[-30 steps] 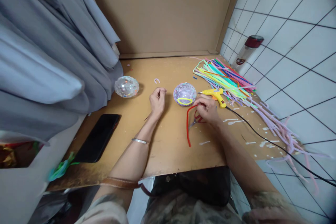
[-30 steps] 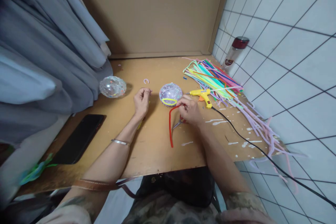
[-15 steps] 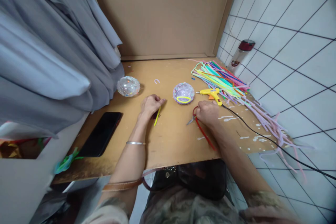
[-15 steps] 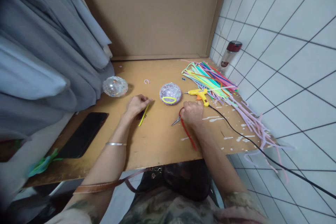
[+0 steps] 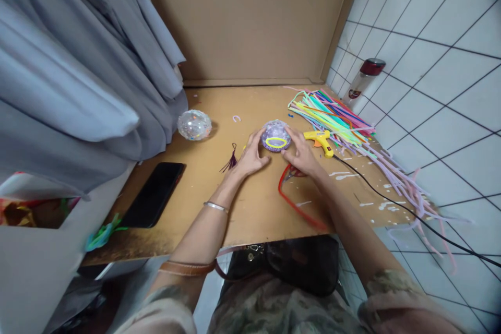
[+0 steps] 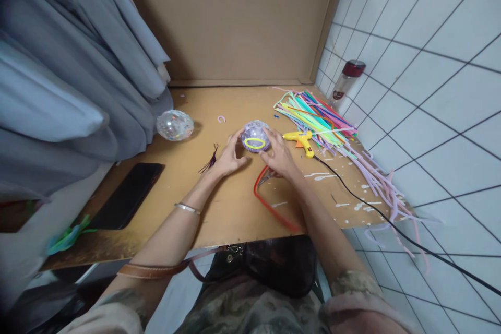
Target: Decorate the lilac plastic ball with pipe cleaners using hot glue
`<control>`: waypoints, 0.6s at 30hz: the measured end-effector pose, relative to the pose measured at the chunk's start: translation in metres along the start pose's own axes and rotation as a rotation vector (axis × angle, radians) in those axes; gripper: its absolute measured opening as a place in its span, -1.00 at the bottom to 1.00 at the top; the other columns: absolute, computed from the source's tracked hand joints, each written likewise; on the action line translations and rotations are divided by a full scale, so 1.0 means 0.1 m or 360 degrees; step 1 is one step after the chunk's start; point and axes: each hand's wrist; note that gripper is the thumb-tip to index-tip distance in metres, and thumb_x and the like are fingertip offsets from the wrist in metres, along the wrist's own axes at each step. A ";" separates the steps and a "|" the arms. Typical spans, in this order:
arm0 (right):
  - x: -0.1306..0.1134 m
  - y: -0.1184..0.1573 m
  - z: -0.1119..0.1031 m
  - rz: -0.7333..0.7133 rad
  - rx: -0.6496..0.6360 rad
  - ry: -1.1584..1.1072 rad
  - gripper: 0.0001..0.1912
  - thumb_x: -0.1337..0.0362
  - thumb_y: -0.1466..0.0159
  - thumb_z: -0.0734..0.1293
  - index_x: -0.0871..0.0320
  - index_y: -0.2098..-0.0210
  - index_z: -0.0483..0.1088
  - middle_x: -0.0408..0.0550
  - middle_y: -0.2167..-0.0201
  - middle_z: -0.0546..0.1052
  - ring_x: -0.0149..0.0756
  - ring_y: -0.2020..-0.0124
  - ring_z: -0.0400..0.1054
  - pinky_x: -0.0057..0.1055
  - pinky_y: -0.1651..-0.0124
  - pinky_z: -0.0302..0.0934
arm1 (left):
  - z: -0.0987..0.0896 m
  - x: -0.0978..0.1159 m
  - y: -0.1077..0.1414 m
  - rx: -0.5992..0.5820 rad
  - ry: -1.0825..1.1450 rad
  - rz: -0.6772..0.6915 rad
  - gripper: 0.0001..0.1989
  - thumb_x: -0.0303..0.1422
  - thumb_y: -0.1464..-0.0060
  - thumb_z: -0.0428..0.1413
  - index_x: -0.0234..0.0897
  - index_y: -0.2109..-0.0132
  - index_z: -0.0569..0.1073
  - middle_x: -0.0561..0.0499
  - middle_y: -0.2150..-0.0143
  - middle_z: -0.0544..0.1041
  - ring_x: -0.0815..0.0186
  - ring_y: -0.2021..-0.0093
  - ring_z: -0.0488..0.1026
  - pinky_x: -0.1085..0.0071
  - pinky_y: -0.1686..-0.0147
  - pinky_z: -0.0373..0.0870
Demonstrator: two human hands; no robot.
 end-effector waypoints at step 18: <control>0.08 -0.05 0.21 0.0125 0.0284 -0.0330 -0.38 -0.02 -0.34 0.29 0.07 -0.32 0.26 0.19 -0.23 0.38 -0.02 -0.19 0.38 0.00 -0.16 0.40 | 0.03 -0.14 -0.09 0.0175 0.0223 -0.0338 -0.25 0.06 -0.17 0.13 -0.02 -0.41 0.18 -0.17 -0.35 0.27 -0.03 -0.38 0.24 -0.09 -0.36 0.18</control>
Point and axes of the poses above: each hand's wrist, its own y-axis away from the middle knuckle, its own z-axis out of the palm, x = y × z
